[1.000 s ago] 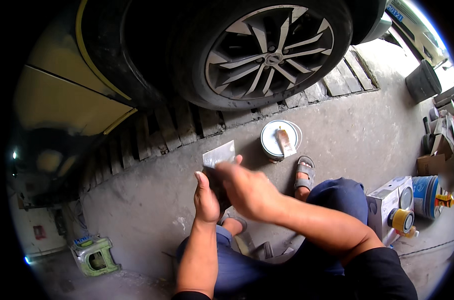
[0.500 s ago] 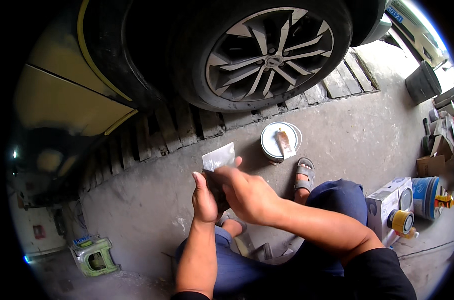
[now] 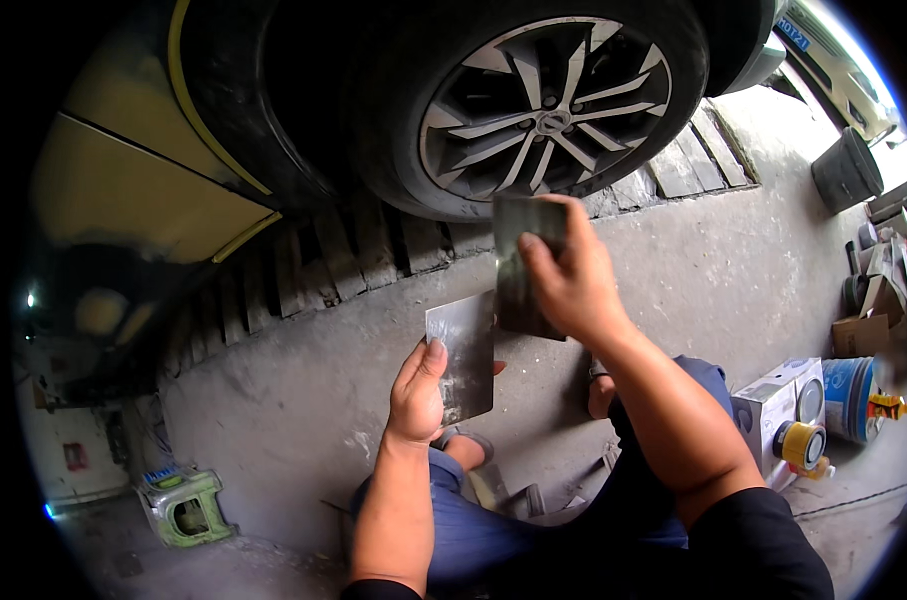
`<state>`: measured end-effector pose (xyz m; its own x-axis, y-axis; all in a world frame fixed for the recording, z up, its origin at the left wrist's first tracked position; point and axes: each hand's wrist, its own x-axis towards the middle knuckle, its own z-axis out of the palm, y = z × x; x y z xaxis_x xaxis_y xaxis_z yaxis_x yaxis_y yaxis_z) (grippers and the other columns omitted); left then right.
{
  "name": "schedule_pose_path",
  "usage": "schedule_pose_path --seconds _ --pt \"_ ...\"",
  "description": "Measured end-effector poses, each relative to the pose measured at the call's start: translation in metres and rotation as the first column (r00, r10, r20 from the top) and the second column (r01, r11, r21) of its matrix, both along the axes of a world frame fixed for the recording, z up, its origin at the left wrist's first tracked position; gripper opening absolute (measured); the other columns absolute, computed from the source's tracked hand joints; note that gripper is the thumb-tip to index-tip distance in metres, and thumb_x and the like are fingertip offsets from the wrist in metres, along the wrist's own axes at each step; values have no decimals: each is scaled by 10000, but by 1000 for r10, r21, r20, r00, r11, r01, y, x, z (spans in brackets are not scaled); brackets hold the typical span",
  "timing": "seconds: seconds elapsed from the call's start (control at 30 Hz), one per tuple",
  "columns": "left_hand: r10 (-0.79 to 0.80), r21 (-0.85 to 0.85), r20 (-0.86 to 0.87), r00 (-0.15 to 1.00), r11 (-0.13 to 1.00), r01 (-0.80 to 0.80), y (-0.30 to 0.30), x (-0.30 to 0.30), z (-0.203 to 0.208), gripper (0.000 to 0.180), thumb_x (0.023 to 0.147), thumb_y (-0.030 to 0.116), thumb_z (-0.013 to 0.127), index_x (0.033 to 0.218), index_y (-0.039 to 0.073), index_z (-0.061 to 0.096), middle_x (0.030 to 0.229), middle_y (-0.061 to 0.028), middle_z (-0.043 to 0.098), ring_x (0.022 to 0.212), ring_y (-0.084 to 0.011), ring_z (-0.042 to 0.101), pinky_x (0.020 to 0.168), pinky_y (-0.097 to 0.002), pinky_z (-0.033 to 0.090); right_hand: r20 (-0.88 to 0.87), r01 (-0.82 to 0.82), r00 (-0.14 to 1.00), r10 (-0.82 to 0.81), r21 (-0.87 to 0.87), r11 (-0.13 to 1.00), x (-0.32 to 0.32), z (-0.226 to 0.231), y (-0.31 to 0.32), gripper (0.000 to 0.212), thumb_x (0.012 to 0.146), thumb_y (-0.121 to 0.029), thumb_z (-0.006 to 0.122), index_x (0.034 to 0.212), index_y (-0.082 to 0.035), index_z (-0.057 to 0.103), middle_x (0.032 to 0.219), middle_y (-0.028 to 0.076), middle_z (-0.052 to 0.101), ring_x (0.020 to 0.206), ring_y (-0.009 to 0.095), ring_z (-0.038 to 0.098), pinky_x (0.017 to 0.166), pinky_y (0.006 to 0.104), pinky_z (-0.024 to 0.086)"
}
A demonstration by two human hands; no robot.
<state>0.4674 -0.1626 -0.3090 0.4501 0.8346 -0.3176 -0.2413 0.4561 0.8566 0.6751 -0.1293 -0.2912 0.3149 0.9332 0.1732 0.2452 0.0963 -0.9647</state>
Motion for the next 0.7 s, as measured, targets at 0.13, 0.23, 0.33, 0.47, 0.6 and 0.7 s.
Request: schedule_pose_path --seconds 0.13,0.23,0.33,0.47,0.6,0.7 --pt "56 69 -63 996 996 -52 7 -11 -5 367 1003 228 471 1253 -39 491 1075 -86 631 966 -157 595 844 -307 485 -176 -117 976 126 61 991 15 2 -5 480 882 -71 603 1313 -3 404 992 156 641 855 155 624 765 291 498" --pt "-41 181 -179 983 981 74 10 -13 2 310 983 187 524 1207 -27 507 1052 -58 635 921 -96 567 817 -258 465 -43 -165 985 169 83 983 24 8 -3 631 869 -48 607 1431 -66 321 1030 148 628 875 124 595 773 275 492" --pt "27 266 -205 978 963 30 8 -8 7 253 977 178 544 1134 -18 517 978 -44 646 862 -73 566 773 -228 463 34 -174 984 174 4 985 35 15 -6 551 850 -32 589 1366 -92 405 952 165 630 851 178 611 758 303 493" --pt "-49 191 -234 971 977 96 8 -11 5 209 979 178 542 1084 0 514 856 -15 617 765 -51 526 680 -210 440 261 -436 867 425 -17 900 31 7 -10 185 792 -33 574 955 -17 658 912 203 633 823 370 617 752 387 498" --pt "-69 299 -411 909 932 206 7 -9 -3 183 985 187 533 1020 8 549 772 17 571 721 -38 477 634 -209 413 255 -637 701 666 -196 746 8 16 -15 184 818 -148 640 916 7 636 874 185 620 828 375 608 735 403 490" --pt "-43 330 -478 877 917 225 5 -5 1 189 981 200 540 947 17 577 742 34 555 695 -38 458 607 -208 403 203 -679 690 695 -151 718 -1 2 -16 186 830 -164 644 892 11 629 870 184 623 814 378 608 723 408 487"
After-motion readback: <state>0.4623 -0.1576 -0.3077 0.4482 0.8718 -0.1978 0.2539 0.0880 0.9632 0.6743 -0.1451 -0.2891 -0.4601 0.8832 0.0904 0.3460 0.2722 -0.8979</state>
